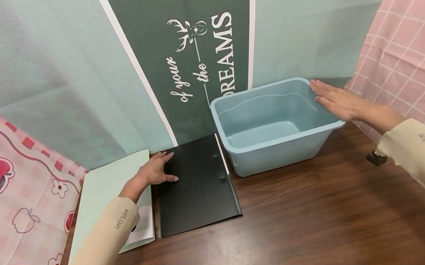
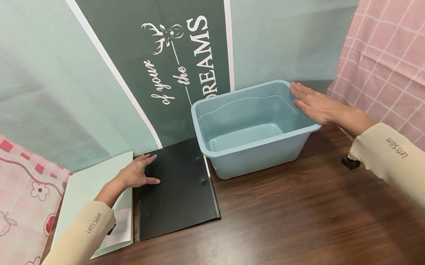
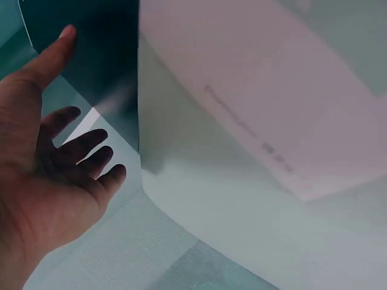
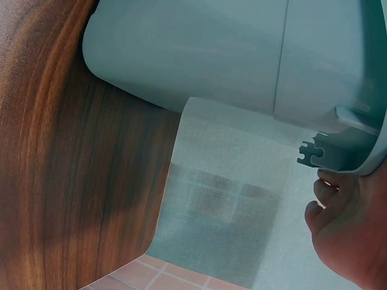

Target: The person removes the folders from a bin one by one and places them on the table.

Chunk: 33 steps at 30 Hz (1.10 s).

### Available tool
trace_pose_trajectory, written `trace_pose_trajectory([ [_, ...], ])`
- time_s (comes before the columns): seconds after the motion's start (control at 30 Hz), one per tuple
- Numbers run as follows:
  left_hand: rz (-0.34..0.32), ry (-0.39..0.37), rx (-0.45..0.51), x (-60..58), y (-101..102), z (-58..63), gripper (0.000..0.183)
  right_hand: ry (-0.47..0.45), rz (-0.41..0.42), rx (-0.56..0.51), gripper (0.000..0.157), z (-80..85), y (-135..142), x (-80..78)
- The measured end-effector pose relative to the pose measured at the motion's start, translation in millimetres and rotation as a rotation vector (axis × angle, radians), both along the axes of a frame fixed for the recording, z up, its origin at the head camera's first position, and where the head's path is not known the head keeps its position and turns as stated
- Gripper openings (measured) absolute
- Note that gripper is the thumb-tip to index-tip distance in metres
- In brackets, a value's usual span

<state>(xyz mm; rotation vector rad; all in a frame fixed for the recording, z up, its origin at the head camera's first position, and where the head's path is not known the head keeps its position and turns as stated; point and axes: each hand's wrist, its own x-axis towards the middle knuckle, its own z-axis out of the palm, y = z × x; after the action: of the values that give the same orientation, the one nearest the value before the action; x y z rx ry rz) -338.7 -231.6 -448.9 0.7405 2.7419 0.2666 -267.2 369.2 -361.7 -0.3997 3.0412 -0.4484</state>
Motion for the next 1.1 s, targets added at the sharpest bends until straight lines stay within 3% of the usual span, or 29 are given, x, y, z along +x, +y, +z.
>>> trace_pose_trajectory([
  [0.23, -0.078, -0.018, -0.097, 4.7, -2.2, -4.2, 0.101, 0.007, 0.012, -0.007, 0.062, 0.5, -0.1, 0.8],
  [0.4, -0.087, -0.021, -0.132, 9.1, -4.7, -5.9, 0.098, 0.010, 0.016, -0.012, 0.062, 0.0, 0.0, 1.1],
  [1.1, -0.069, 0.029, -0.085, 16.3, -16.0, -1.8, 0.098, 0.037, 0.042, -0.012, 0.061, 0.8, -0.1, 1.0],
])
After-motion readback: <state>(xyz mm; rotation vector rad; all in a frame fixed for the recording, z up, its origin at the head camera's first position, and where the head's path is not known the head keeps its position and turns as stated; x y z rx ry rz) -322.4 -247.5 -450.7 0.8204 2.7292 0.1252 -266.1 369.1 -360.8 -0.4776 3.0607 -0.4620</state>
